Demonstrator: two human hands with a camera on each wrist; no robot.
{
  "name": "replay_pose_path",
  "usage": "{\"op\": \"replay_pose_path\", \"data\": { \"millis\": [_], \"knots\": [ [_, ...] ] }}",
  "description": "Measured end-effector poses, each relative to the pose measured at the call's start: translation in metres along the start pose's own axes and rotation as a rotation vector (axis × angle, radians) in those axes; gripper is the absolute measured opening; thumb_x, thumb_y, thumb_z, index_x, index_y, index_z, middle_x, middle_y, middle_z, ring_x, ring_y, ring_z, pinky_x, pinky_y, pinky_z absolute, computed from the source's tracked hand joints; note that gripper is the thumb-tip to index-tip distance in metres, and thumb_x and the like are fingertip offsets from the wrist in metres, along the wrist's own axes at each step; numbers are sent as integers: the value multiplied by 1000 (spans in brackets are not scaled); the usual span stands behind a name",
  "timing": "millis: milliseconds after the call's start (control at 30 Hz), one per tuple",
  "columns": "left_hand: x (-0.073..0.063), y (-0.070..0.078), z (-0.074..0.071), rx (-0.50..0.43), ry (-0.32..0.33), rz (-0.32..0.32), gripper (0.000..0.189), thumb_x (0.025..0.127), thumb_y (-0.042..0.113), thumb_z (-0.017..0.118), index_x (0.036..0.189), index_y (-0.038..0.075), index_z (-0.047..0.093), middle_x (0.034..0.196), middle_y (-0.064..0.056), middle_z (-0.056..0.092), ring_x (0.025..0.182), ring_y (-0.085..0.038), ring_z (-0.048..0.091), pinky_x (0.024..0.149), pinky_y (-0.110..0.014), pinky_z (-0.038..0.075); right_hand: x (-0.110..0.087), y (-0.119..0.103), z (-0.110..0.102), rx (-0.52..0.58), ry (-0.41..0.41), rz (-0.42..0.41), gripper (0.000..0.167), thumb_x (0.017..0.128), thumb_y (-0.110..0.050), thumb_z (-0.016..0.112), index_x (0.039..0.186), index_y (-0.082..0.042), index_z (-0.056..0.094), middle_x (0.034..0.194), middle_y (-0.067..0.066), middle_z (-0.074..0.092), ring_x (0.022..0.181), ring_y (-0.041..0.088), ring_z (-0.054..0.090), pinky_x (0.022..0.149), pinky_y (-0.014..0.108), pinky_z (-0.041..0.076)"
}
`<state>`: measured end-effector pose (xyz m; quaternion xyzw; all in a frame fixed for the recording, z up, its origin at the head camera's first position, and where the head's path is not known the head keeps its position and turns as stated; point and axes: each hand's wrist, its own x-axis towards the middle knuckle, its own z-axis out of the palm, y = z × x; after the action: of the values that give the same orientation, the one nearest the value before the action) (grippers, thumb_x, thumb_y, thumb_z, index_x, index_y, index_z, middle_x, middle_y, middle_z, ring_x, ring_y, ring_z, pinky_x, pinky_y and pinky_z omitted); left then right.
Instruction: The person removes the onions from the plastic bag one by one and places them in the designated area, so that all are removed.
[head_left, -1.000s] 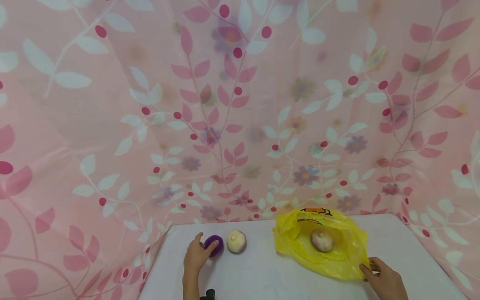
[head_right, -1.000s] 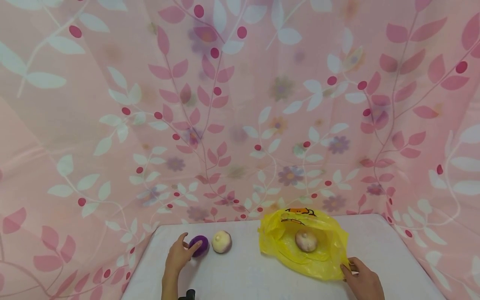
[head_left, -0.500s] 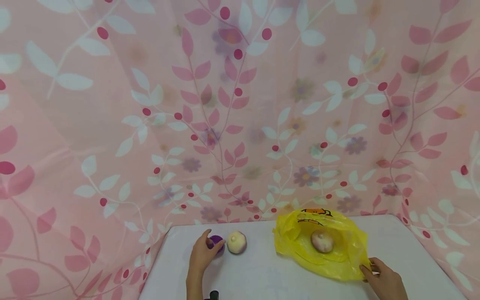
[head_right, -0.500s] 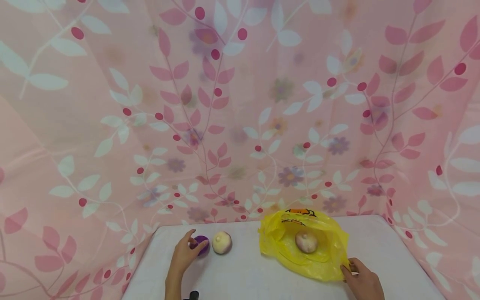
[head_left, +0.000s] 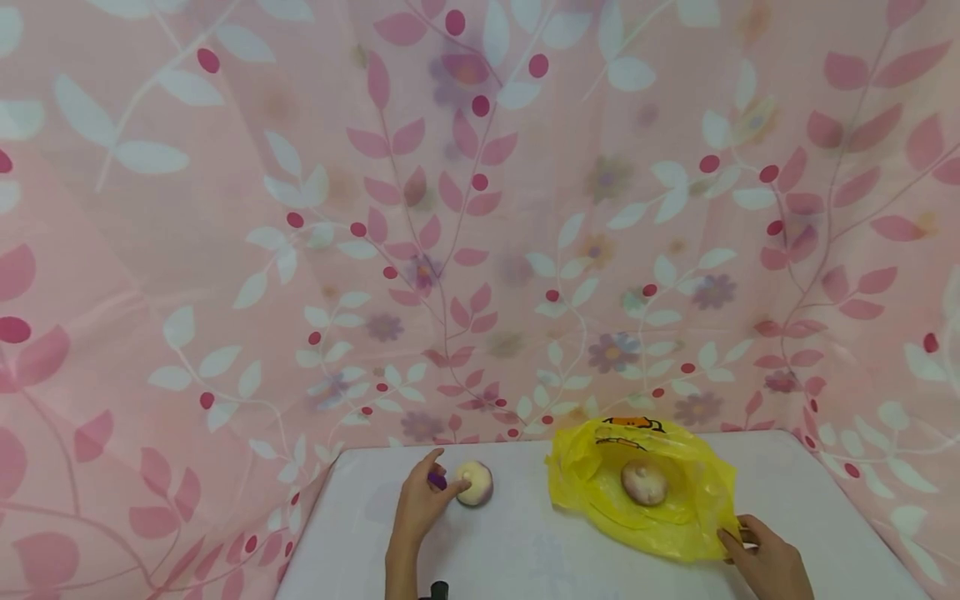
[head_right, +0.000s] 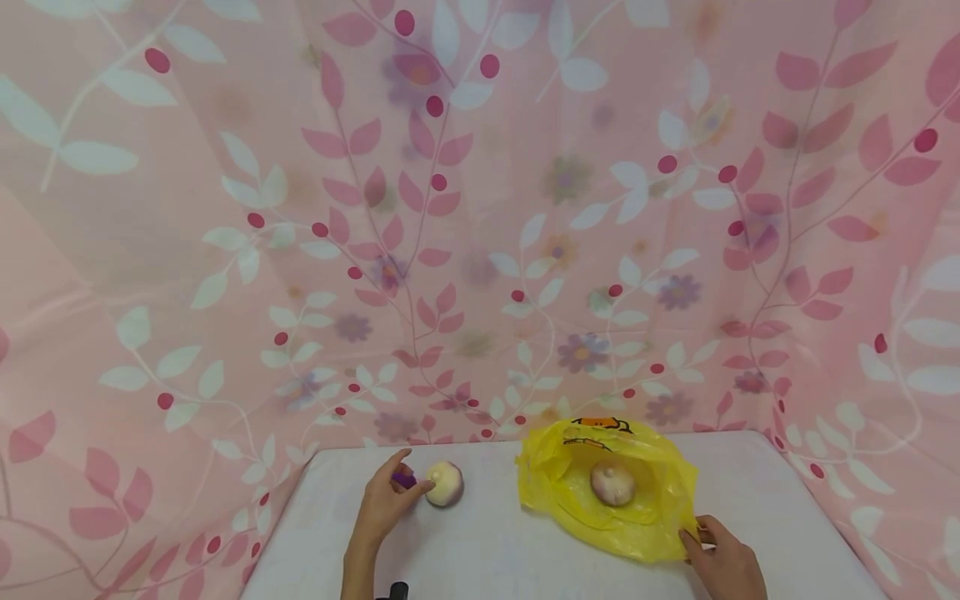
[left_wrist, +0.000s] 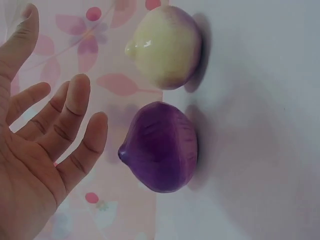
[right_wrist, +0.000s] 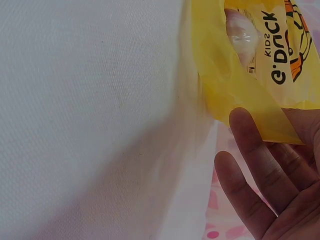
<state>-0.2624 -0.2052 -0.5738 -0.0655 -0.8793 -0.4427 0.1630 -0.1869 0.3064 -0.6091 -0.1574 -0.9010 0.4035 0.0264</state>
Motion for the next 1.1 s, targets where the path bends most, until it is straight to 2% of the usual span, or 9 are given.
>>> {"op": "replay_pose_path", "data": {
  "millis": [167, 300, 500, 700, 933, 1100],
  "knots": [
    [-1, 4, 8, -27, 1, 26, 79, 72, 40, 86, 136, 5, 55, 99, -3, 61, 80, -29, 59, 66, -26, 48, -2, 0, -1, -1, -19, 11, 41, 91, -28, 72, 108, 7, 60, 90, 20, 69, 64, 20, 66, 61, 37, 56],
    [-2, 6, 13, -22, -8, 38, 77, 73, 39, 86, 134, 4, 57, 99, -8, 62, 76, -24, 56, 63, -26, 47, -3, -1, -1, -3, -47, 35, 42, 91, -29, 72, 109, 8, 59, 91, 20, 69, 66, 20, 65, 62, 38, 56],
    [-11, 9, 19, -5, -25, -5, 74, 74, 42, 85, 134, 9, 57, 101, -4, 62, 70, -11, 52, 60, -24, 46, -2, 4, 2, -6, -61, 17, 47, 90, -36, 72, 108, 6, 60, 89, 16, 70, 66, 19, 66, 61, 37, 55],
    [-14, 14, 35, -31, -46, 39, 71, 77, 41, 84, 134, 7, 58, 103, -5, 63, 68, -8, 53, 60, -24, 49, -5, 6, -1, -13, -28, -25, 46, 89, -35, 73, 106, 6, 61, 88, 18, 70, 64, 20, 67, 60, 36, 56],
    [-14, 18, 51, -59, -46, 50, 69, 75, 48, 82, 131, 12, 61, 102, -5, 64, 69, -10, 54, 62, -24, 49, -5, 2, -6, -24, -25, -15, 47, 90, -36, 72, 109, 5, 61, 92, 21, 70, 63, 19, 66, 60, 37, 55],
    [-12, 21, 61, -69, -67, 108, 68, 76, 49, 81, 131, 14, 60, 104, -8, 64, 66, -9, 53, 58, -23, 48, -3, -1, -7, -23, -13, -28, 47, 91, -37, 71, 110, 5, 61, 92, 20, 70, 64, 19, 67, 60, 38, 55]
  ]
}}
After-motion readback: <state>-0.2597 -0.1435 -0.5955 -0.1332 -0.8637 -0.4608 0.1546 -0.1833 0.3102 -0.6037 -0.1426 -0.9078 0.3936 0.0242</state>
